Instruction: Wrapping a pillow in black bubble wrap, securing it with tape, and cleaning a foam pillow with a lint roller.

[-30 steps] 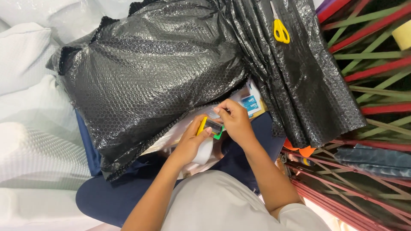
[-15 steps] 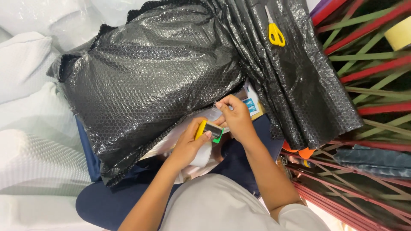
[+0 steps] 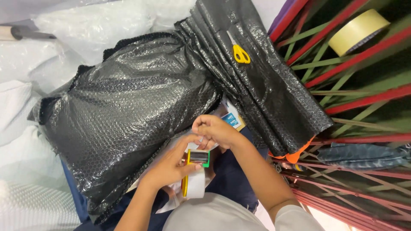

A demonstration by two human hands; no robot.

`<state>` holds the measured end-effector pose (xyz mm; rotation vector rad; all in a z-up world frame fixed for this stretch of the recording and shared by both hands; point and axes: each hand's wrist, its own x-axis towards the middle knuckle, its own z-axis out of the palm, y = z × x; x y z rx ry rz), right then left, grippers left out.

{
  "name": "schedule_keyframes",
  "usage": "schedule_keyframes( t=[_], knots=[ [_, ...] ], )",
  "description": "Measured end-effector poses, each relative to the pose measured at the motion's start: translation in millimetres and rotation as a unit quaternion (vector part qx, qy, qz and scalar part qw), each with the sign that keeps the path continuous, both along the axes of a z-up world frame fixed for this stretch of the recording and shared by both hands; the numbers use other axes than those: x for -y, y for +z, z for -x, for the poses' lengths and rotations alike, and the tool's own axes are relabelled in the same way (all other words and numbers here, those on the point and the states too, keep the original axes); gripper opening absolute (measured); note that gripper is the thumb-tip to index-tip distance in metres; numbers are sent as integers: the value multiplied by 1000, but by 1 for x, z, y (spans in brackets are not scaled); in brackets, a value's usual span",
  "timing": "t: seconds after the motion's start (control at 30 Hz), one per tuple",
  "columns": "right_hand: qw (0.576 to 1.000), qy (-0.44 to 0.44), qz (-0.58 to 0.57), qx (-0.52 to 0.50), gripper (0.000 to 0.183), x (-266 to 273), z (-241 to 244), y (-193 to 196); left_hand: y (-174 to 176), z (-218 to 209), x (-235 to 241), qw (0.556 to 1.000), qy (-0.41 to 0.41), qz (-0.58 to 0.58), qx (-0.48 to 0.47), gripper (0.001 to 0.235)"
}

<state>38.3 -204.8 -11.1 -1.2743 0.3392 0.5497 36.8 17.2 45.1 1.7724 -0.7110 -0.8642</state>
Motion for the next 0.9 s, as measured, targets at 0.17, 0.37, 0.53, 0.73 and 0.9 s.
schedule_keyframes(
  t=[0.17,0.37,0.53,0.73,0.9],
  knots=[
    [997,38,-35,-64,13,7,-6,18,6,-8,6,994,-55,-88,23,67],
    [995,47,-72,-55,21,18,-10,20,3,-16,12,992,-64,-91,58,75],
    [990,58,-115,-62,34,31,-13,12,-5,-19,15,998,-60,-16,19,78],
    [986,69,-105,-105,43,31,-10,18,-15,-17,16,997,-73,24,12,83],
    [986,79,-83,-121,47,28,-10,24,-8,-14,17,997,-60,-4,-41,78]
  ],
)
